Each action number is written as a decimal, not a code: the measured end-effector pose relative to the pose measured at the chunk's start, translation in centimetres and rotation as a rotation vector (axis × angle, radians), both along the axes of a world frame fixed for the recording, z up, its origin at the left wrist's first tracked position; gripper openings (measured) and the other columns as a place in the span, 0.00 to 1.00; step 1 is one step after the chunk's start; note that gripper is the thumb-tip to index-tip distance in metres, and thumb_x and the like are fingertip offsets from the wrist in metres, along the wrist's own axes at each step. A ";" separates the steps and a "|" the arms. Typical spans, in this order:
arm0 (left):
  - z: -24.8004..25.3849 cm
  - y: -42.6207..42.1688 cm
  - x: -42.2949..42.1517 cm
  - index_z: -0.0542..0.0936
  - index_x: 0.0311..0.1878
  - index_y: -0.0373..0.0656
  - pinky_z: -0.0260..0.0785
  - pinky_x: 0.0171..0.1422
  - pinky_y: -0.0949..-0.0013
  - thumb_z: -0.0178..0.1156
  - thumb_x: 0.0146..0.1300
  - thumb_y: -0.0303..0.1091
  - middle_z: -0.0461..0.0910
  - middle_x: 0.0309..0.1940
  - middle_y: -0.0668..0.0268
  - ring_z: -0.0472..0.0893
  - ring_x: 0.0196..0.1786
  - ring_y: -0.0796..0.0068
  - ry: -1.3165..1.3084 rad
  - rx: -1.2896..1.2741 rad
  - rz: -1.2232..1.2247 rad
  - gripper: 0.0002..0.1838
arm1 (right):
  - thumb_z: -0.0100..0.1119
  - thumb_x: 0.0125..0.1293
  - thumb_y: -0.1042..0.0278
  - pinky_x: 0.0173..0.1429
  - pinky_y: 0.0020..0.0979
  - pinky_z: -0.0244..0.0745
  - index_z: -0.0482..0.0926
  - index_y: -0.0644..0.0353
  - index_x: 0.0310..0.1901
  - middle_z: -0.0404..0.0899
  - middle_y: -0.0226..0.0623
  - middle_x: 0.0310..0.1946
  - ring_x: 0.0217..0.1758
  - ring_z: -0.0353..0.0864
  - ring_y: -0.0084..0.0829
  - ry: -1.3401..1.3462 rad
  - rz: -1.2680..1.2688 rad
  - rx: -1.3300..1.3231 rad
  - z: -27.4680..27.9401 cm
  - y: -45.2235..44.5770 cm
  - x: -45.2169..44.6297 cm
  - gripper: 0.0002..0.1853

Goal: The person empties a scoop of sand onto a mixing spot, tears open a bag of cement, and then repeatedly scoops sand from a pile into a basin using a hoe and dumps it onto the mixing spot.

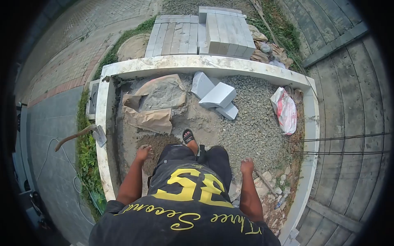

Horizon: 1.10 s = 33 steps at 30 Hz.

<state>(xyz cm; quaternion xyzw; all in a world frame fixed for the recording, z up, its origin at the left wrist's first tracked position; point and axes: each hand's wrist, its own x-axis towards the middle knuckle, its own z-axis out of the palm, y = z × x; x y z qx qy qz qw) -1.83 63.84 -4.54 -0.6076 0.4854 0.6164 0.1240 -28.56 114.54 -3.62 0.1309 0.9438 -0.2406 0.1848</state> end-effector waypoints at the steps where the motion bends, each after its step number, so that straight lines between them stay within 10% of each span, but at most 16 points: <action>1: 0.4 -1.2 -0.3 0.69 0.60 0.41 0.74 0.46 0.61 0.57 0.66 0.41 0.78 0.49 0.58 0.82 0.41 0.65 0.081 -0.101 0.014 0.23 | 0.65 0.57 0.65 0.47 0.35 0.75 0.79 0.62 0.44 0.82 0.43 0.36 0.41 0.82 0.36 0.034 0.030 -0.020 -1.2 -0.3 -2.9 0.15; 18: 7.6 6.3 6.6 0.70 0.57 0.39 0.73 0.42 0.58 0.58 0.66 0.45 0.79 0.49 0.57 0.82 0.41 0.61 -0.361 0.116 0.708 0.23 | 0.59 0.61 0.47 0.47 0.39 0.74 0.81 0.63 0.37 0.83 0.46 0.34 0.41 0.82 0.43 -0.308 0.604 -0.168 -3.7 -38.4 -26.5 0.23; 26: -9.4 -17.8 -3.8 0.70 0.61 0.31 0.68 0.59 0.65 0.65 0.61 0.41 0.78 0.52 0.51 0.78 0.53 0.63 -0.233 -0.232 -0.049 0.31 | 0.65 0.59 0.47 0.42 0.32 0.78 0.80 0.65 0.33 0.80 0.40 0.29 0.28 0.78 0.31 -0.469 0.398 -0.232 -29.4 -45.7 -25.2 0.23; 33: -26.3 -37.0 -6.7 0.53 0.69 0.25 0.52 0.73 0.62 0.76 0.47 0.46 0.58 0.68 0.45 0.60 0.71 0.56 -0.321 -0.598 0.019 0.56 | 0.63 0.59 0.45 0.61 0.40 0.69 0.73 0.67 0.56 0.78 0.54 0.51 0.58 0.76 0.47 -0.158 0.699 -0.164 -39.7 -55.7 -26.4 0.33</action>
